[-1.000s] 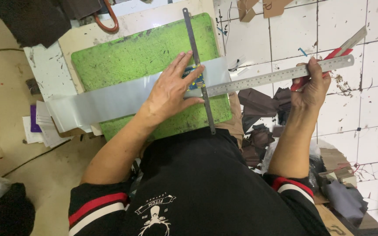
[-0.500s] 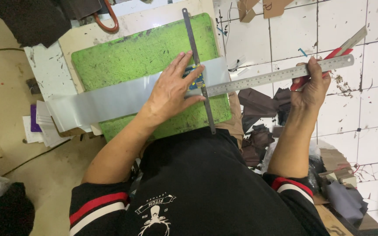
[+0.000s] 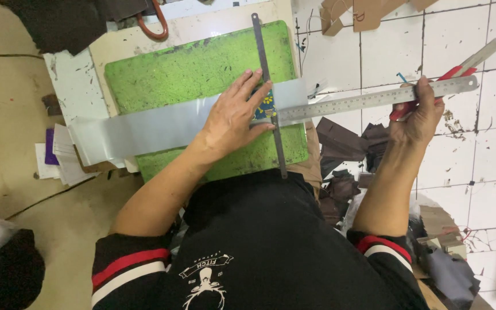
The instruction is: Measuring and cutting transparent plastic strips using a ruler and a utility knife on a cutting mat.
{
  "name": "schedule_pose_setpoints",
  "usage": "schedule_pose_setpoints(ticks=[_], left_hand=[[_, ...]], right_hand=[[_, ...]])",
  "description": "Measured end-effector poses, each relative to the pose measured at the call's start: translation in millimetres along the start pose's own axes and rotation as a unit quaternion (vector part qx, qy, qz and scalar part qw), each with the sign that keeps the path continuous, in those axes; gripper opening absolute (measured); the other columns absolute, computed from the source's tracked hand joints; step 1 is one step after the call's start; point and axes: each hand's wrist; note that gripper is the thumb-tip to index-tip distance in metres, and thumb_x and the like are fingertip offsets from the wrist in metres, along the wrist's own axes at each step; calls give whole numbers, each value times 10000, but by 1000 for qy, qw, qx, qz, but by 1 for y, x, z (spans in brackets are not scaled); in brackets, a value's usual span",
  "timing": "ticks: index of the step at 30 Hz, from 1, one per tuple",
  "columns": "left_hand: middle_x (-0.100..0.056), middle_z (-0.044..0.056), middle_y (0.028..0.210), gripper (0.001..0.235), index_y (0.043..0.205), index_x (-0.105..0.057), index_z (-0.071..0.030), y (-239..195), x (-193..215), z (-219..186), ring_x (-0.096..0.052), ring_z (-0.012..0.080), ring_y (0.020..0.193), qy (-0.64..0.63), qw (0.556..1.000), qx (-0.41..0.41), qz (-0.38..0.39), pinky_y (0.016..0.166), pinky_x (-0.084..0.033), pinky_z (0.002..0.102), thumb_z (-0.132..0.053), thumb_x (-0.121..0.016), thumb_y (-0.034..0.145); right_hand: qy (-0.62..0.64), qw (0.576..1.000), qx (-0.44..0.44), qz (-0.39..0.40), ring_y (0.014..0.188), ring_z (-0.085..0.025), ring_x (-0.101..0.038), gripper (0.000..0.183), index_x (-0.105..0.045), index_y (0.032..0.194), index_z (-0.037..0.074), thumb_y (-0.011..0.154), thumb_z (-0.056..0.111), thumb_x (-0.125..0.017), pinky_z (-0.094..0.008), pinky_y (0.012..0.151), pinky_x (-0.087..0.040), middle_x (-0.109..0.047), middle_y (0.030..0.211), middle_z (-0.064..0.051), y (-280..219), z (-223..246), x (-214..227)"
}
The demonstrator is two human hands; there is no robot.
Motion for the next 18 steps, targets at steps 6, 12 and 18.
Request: schedule_pose_setpoints(ticks=[6, 12, 18], left_hand=[[-346, 220, 1630, 942, 1556, -380, -14, 2, 2, -2, -299, 368, 1521, 16, 1000, 3, 19, 1258, -263, 453, -587, -750, 906], [-369, 218, 1620, 940, 1542, -405, 0, 1, 1, -1, -318, 374, 1514, 11, 1000, -8, 0, 1252, -290, 452, -555, -789, 888], [-367, 195, 1627, 923, 1542, -417, -17, 1, 4, -2, -315, 367, 1515, -6, 1000, 0, -1, 1213, -348, 485, -528, -811, 882]], right_hand=[[-34, 999, 9, 15, 434, -163, -489, 301, -557, 883, 67, 888, 117, -854, -247, 363, -340, -657, 712, -140, 10, 6, -34], [0, 999, -8, -36, 505, -192, -571, 316, -589, 956, 17, 827, 30, -877, -251, 395, -428, -686, 736, -171, 14, 1, -50], [-1, 999, -29, -26, 512, -173, -585, 339, -586, 1042, 11, 847, 40, -861, -236, 406, -478, -687, 726, -153, 15, -2, -50]])
Point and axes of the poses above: each hand's wrist, its own y-axis towards the middle knuckle, its own x-axis out of the back of the hand, z = x × y
